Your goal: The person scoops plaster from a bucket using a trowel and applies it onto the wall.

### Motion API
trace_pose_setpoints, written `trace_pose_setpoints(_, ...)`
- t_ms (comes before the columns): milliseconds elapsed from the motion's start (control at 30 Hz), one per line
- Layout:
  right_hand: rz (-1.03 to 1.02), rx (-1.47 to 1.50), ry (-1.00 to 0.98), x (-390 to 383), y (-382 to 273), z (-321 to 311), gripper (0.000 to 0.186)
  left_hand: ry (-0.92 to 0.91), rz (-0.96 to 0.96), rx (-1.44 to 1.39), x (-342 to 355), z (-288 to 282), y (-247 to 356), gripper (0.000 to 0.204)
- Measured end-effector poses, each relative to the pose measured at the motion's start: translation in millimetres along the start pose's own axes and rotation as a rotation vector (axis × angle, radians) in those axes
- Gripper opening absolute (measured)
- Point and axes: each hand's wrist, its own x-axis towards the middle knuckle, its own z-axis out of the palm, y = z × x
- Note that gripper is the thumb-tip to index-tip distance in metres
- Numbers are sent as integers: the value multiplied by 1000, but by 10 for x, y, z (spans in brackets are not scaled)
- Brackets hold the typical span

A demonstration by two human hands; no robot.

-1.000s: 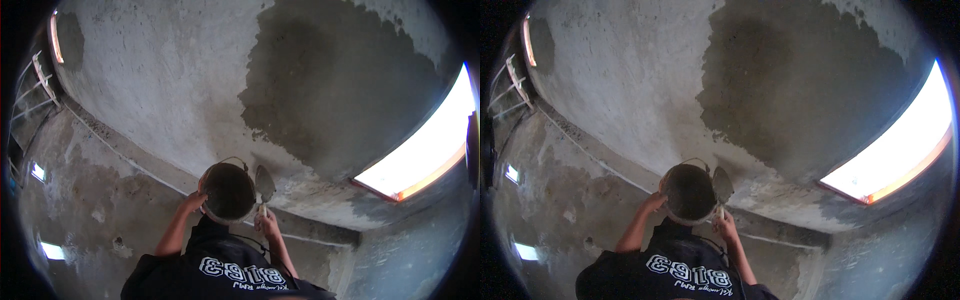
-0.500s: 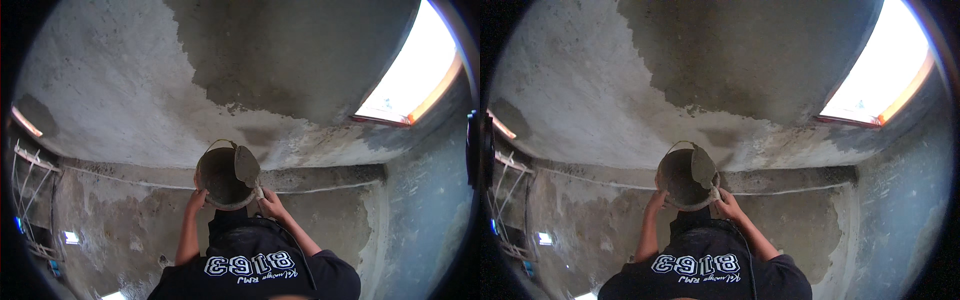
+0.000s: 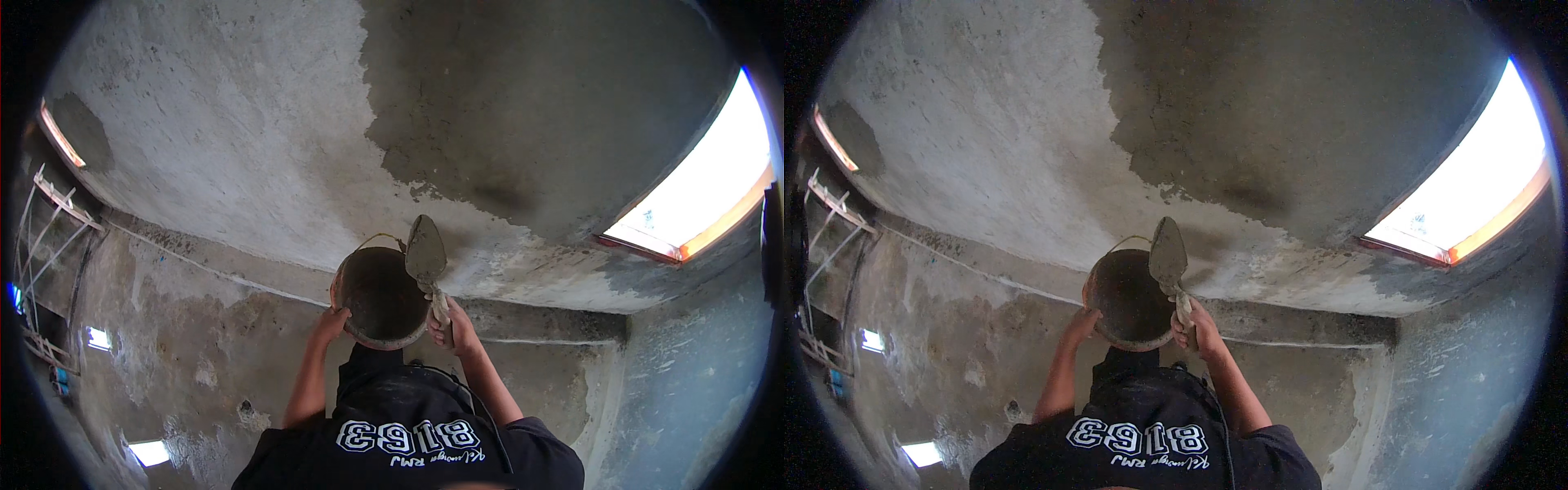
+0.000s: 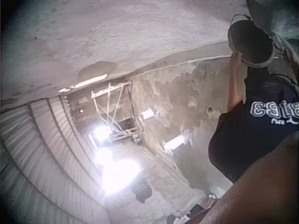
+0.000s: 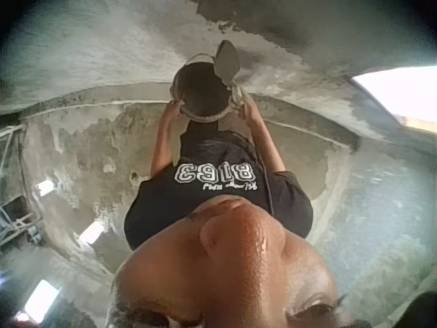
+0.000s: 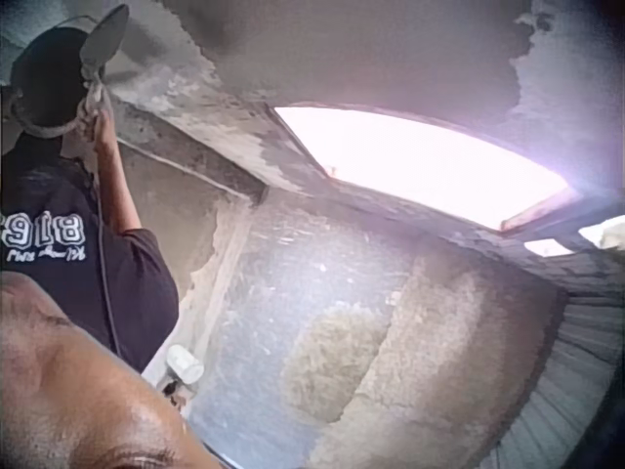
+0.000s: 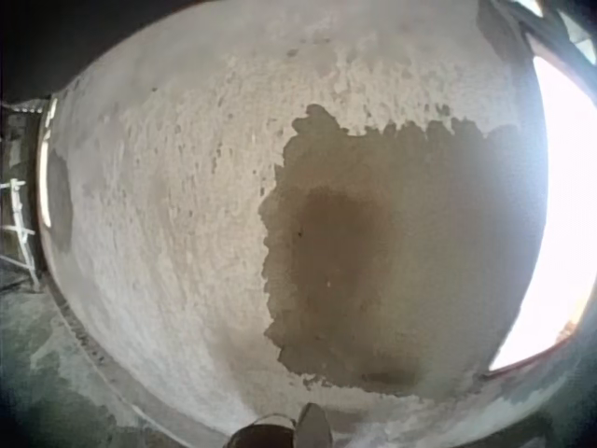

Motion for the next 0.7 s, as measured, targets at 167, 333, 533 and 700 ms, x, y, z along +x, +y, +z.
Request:
trace_pose_setpoints(167,82,244,25,133,102,-34,43,18,-25,-58,-22,-39,-67,54)
trace_pose_setpoints(333,99,123,193,187,186,-282,47,132,-109,-173,-88,-83,-56,46)
trace_pose_setpoints(533,-332,-798,364,285,282,-820,26,50,-148,-183,-130,-223,-88,54)
trace_pose_setpoints(700,-433,-1336,502,485,151,-1187,32,62,-148,-167,-163,-276,-86,54)
